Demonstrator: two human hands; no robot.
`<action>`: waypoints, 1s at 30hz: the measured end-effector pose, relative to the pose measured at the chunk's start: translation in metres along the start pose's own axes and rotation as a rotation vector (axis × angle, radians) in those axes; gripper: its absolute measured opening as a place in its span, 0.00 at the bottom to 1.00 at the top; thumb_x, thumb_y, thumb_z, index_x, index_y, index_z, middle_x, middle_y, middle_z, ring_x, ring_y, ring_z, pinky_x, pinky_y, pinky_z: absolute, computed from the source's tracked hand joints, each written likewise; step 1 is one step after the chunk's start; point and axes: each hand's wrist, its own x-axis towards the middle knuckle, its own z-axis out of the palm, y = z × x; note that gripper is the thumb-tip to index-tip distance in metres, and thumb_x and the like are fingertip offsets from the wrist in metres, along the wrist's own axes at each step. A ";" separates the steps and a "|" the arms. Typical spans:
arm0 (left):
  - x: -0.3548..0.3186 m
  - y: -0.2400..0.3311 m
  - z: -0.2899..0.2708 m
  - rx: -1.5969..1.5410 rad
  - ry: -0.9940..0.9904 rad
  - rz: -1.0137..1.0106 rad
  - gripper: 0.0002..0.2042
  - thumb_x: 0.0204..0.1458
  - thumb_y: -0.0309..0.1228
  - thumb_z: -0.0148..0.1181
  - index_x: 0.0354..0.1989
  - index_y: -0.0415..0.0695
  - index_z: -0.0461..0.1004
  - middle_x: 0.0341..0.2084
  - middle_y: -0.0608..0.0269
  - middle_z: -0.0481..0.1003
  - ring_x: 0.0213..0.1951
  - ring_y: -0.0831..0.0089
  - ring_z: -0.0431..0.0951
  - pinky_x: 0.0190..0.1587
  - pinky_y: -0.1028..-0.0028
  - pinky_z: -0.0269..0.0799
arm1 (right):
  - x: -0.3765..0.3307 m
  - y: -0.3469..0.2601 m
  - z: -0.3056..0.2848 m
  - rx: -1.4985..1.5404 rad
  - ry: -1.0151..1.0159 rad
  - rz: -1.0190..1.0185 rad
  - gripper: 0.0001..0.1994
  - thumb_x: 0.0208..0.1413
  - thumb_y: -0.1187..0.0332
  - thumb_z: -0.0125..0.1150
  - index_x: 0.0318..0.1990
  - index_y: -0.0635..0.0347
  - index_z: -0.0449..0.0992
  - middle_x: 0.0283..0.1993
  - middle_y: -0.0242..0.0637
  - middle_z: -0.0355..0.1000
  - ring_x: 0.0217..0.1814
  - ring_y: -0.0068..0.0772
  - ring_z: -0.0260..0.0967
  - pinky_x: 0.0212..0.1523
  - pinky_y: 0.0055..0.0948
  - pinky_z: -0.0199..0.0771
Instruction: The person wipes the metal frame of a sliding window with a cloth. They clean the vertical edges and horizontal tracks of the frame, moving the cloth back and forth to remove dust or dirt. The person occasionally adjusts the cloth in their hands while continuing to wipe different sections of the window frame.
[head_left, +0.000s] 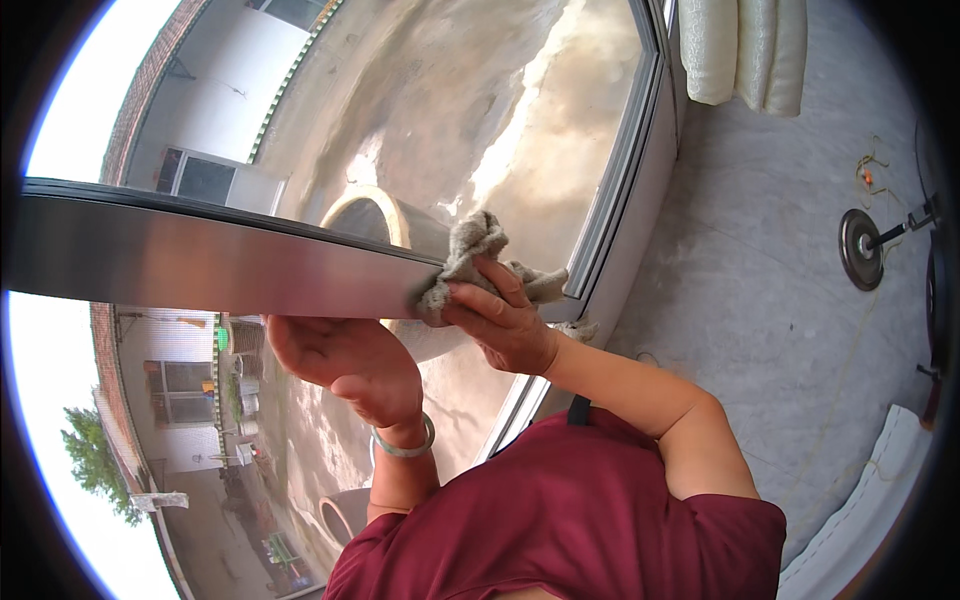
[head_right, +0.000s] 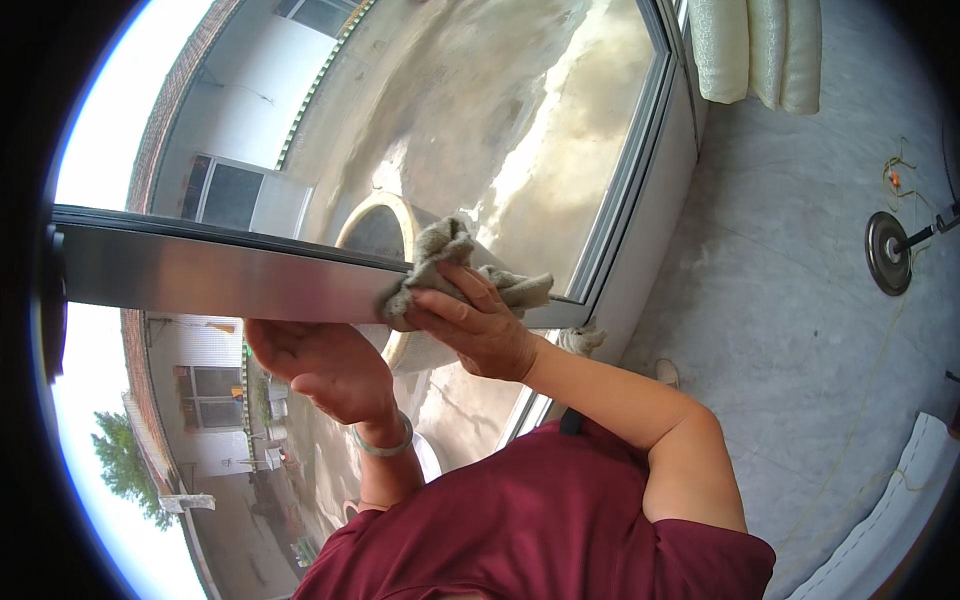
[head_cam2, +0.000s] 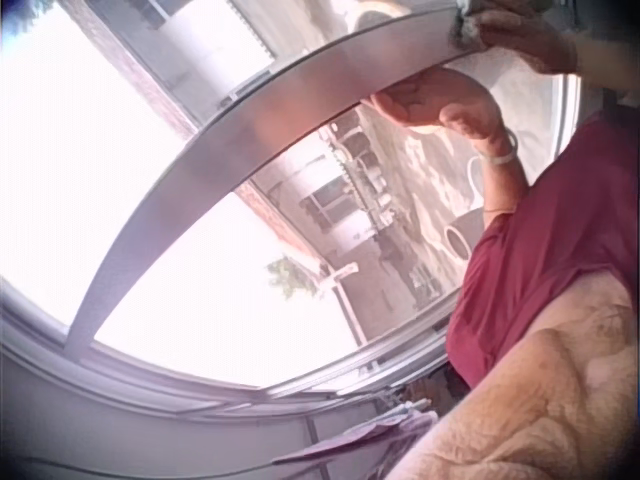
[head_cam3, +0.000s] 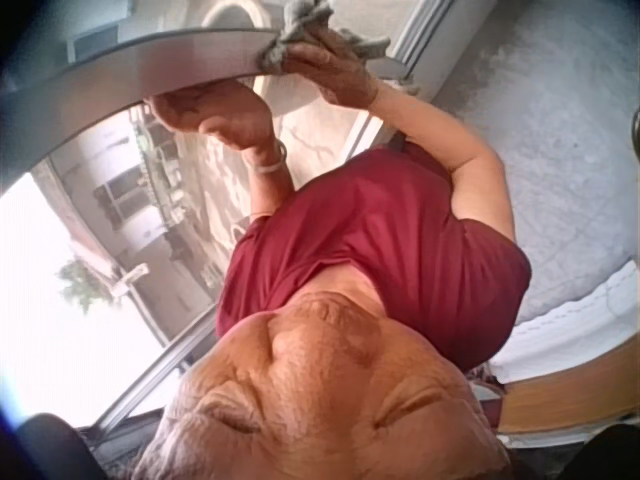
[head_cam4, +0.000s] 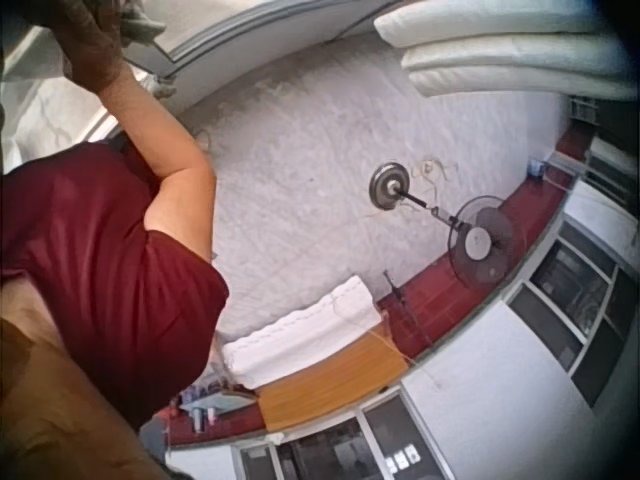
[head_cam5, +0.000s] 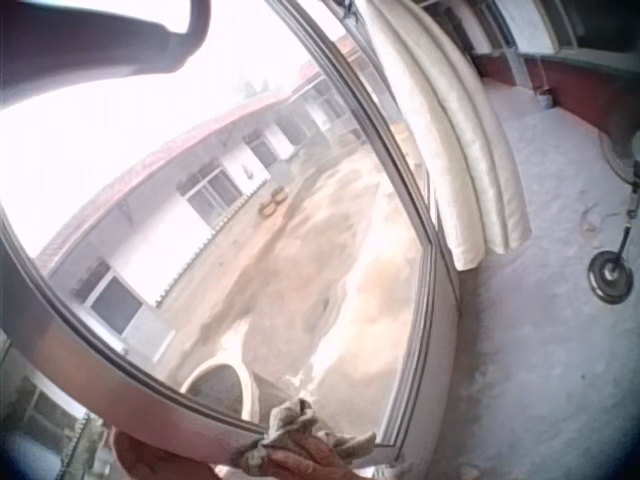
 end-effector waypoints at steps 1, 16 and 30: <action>0.000 0.000 -0.002 0.004 -0.012 0.004 0.37 0.62 0.55 0.49 0.70 0.43 0.49 0.69 0.57 0.54 0.70 0.63 0.54 0.70 0.59 0.49 | -0.039 0.014 0.001 -0.008 0.010 0.052 0.16 0.49 0.79 0.62 0.47 0.57 0.81 0.63 0.35 0.65 0.70 0.50 0.56 0.67 0.45 0.62; -0.008 -0.011 -0.017 -0.062 0.014 -0.080 0.37 0.60 0.57 0.52 0.69 0.46 0.50 0.70 0.55 0.47 0.70 0.62 0.51 0.70 0.59 0.49 | 0.087 -0.015 -0.004 -0.019 -0.003 -0.193 0.15 0.53 0.69 0.60 0.50 0.52 0.80 0.65 0.31 0.65 0.71 0.50 0.56 0.67 0.47 0.60; -0.007 -0.030 -0.020 -0.195 -0.053 0.074 0.28 0.65 0.51 0.46 0.69 0.53 0.51 0.70 0.48 0.48 0.70 0.55 0.51 0.70 0.53 0.47 | 0.091 -0.024 -0.025 -0.027 -0.207 -0.209 0.21 0.54 0.67 0.62 0.57 0.51 0.76 0.69 0.33 0.60 0.72 0.52 0.52 0.69 0.47 0.57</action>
